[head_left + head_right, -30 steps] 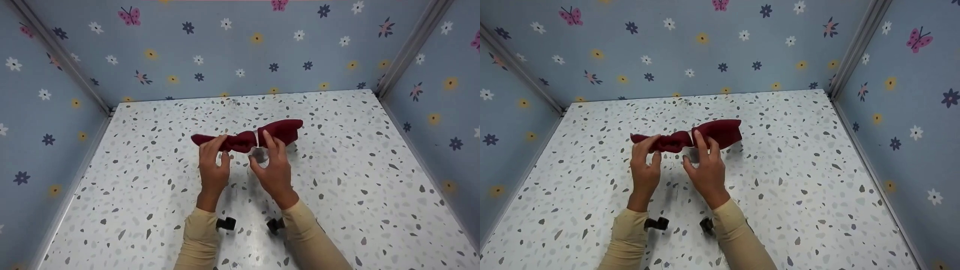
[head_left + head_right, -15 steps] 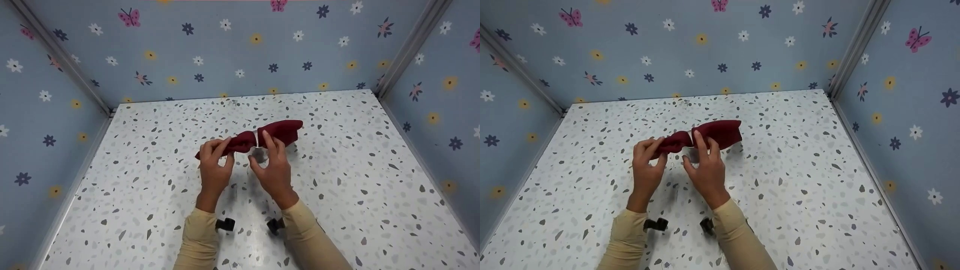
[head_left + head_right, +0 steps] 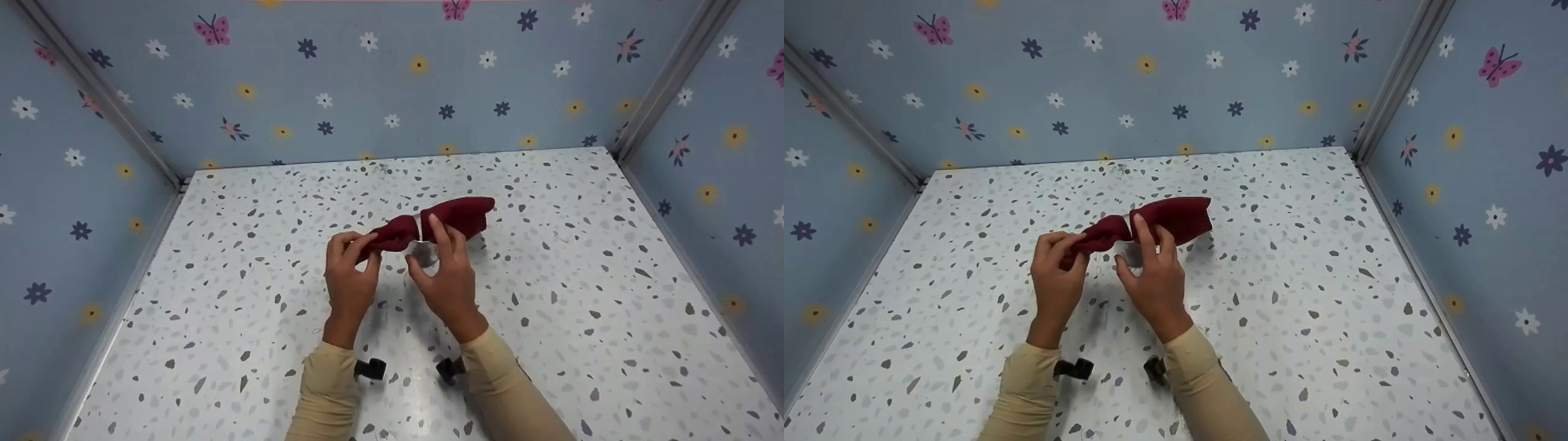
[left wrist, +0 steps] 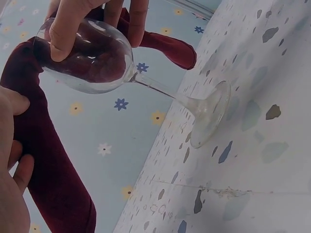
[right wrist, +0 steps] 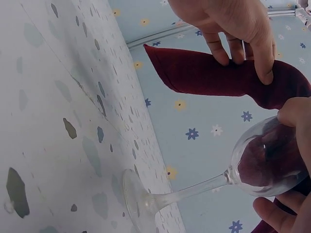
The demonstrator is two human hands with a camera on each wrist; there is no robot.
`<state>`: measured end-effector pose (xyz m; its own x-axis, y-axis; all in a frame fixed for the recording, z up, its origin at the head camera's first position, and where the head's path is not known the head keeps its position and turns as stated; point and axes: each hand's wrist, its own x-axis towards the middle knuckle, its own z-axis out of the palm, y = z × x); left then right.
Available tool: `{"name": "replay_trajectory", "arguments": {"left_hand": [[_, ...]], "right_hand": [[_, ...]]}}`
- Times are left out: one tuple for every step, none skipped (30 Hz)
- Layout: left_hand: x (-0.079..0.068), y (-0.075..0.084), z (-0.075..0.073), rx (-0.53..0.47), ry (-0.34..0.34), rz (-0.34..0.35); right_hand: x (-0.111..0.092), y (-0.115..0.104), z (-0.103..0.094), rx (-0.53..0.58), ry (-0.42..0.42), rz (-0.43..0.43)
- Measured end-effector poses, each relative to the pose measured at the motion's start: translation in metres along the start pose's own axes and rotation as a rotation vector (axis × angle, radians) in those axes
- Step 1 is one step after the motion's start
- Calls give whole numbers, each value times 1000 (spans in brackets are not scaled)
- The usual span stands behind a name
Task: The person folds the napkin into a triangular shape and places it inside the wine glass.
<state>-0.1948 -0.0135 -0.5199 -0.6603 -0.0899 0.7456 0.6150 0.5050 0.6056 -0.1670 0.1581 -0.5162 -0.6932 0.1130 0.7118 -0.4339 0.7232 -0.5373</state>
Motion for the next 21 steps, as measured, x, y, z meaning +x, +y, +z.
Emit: {"name": "replay_trajectory", "arguments": {"left_hand": [[-1, 0, 0, -6, 2, -7], [-1, 0, 1, -15, 2, -13], [-2, 1, 1, -25, 3, -18], [-2, 1, 2, -35, 2, -25], [-3, 1, 3, -45, 0, -30], [-3, 2, 3, -51, -4, -34], [-3, 2, 4, -57, -9, -36], [-3, 2, 4, -62, -16, -37], [-3, 2, 4, -65, -24, -38], [-3, 2, 5, -68, -32, -37], [-3, 2, 5, -69, -41, -36], [-3, 1, 5, -70, -50, -35], [-2, 1, 5, -71, -58, -32], [-2, 1, 5, -70, -65, -31], [-2, 1, 5, -66, -71, -34], [-1, 1, 5, -60, -77, -37], [-1, 1, 5, -54, -79, -41], [-1, 1, 5, -49, -81, -45], [-1, 1, 5, -40, -82, -51], [-1, 1, 5, -31, -82, -56], [-1, 1, 5, -23, -81, -59]], "right_hand": [[0, 0, 0, 3, 1, -1], [-1, 0, 0, 7, 2, -5], [-1, 1, 0, 10, 5, -9], [-1, 1, 0, 13, 6, -13], [-1, 1, 0, 16, 8, -18], [-1, 1, 0, 18, 8, -21], [-2, 2, 0, 20, 8, -23], [-2, 2, 0, 21, 8, -25], [-2, 2, 0, 19, 8, -25], [-2, 2, 0, 17, 7, -24], [-2, 2, 0, 17, 7, -23], [-2, 2, 0, 15, 7, -22], [-2, 2, 0, 14, 6, -21], [-2, 1, 0, 12, 6, -21], [-2, 1, 0, 11, 5, -19], [-2, 2, 0, 10, 4, -16], [-1, 2, 0, 9, 3, -13], [-1, 2, 0, 8, 1, -10], [-2, 2, 0, 7, -1, -7], [-2, 2, 0, 7, -1, -5], [-2, 2, 0, 8, -1, -3]]}}
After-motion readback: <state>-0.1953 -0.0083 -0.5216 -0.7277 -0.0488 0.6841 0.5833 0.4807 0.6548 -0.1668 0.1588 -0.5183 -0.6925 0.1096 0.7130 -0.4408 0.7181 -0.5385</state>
